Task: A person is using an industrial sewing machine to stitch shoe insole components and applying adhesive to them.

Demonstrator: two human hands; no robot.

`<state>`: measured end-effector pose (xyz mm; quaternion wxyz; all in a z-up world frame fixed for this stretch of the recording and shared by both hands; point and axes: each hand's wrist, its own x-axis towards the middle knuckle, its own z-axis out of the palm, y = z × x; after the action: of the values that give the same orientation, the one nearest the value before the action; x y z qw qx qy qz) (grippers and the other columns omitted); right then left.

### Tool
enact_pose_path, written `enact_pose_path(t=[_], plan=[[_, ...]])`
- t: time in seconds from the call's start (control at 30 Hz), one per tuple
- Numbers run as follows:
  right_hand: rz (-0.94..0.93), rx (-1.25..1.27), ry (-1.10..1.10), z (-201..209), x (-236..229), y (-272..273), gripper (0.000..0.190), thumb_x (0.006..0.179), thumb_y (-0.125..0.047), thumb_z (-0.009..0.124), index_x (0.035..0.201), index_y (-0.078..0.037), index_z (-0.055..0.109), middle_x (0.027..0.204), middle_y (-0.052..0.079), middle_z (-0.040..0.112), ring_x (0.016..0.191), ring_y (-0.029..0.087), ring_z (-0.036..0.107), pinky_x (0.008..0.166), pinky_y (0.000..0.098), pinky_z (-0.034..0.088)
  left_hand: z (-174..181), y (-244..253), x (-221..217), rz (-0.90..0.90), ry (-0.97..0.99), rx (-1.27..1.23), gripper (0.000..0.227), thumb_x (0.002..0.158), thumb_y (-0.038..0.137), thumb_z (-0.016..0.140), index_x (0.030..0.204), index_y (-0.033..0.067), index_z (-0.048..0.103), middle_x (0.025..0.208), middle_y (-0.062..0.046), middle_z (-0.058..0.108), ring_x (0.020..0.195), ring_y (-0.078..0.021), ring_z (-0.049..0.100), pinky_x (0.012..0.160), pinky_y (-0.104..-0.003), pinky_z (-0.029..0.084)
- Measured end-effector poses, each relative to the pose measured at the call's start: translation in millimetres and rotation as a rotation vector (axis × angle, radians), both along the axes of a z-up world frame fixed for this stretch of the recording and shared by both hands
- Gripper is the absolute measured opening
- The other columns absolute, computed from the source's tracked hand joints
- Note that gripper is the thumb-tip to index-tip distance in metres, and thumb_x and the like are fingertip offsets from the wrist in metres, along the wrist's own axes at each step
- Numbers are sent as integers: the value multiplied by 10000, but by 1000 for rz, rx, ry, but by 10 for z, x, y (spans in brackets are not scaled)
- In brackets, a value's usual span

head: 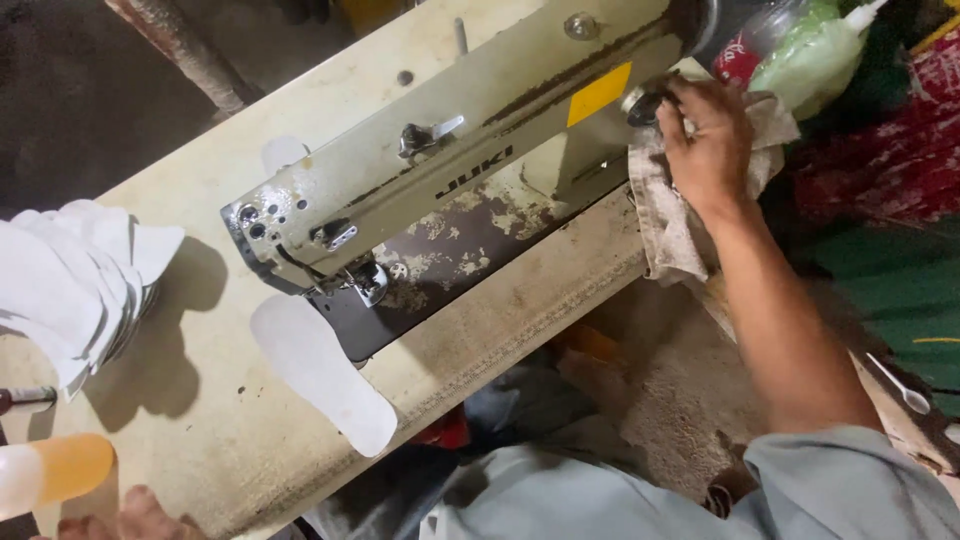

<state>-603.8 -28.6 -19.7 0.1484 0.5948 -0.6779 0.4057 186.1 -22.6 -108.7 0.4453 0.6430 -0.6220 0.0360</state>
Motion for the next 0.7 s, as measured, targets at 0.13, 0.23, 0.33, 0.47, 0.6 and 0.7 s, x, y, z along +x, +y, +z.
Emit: enact_pose_path(t=[0.13,0.23,0.33,0.47,0.6,0.7], plan=[[23,-130,12,-97,105,-43,280,1087,69,727,1360,7,730,1177,160,739,1030,314,558,844,428,506,-19,24,-110,-42,189,-55,668,1136,-187,608,1601,-85,138,1593,-256,197,1468,-439,317,1207,-587,340],[-38,-111,11,-194,58,4,253,1074,10,793,1315,-2,720,1187,194,674,1085,319,595,872,417,566,232,64,-428,-151,203,-166,627,1163,-79,583,1605,17,148,1527,-283,257,1418,-432,305,1204,-591,341],[-87,12,-9,-248,-36,4,212,1079,-83,792,1265,-22,712,1215,185,704,1108,326,607,890,425,533,14,-47,-274,-12,122,-169,607,1097,50,638,1544,-75,248,1402,-335,336,1279,-470,381,1071,-580,379],[53,8,68,-63,-53,140,242,1070,33,786,1304,40,724,1308,217,745,1187,407,673,1035,476,475,754,173,-879,-438,744,196,593,1105,691,252,1195,141,457,944,79,318,678,-49,269,575,-149,264],[71,178,255,-33,-107,194,371,1211,-54,652,1561,67,678,1373,308,725,1179,488,620,958,538,467,729,317,-1529,-212,656,-5,454,985,170,697,1411,142,544,1225,-75,566,1089,-205,560,947,-300,498],[-21,241,410,-146,-334,103,348,1238,-131,635,1534,16,741,1314,245,759,1131,439,656,890,513,508,913,354,-1925,-529,205,112,494,953,23,692,1416,2,519,1525,-204,441,1465,-343,446,1257,-465,429]])
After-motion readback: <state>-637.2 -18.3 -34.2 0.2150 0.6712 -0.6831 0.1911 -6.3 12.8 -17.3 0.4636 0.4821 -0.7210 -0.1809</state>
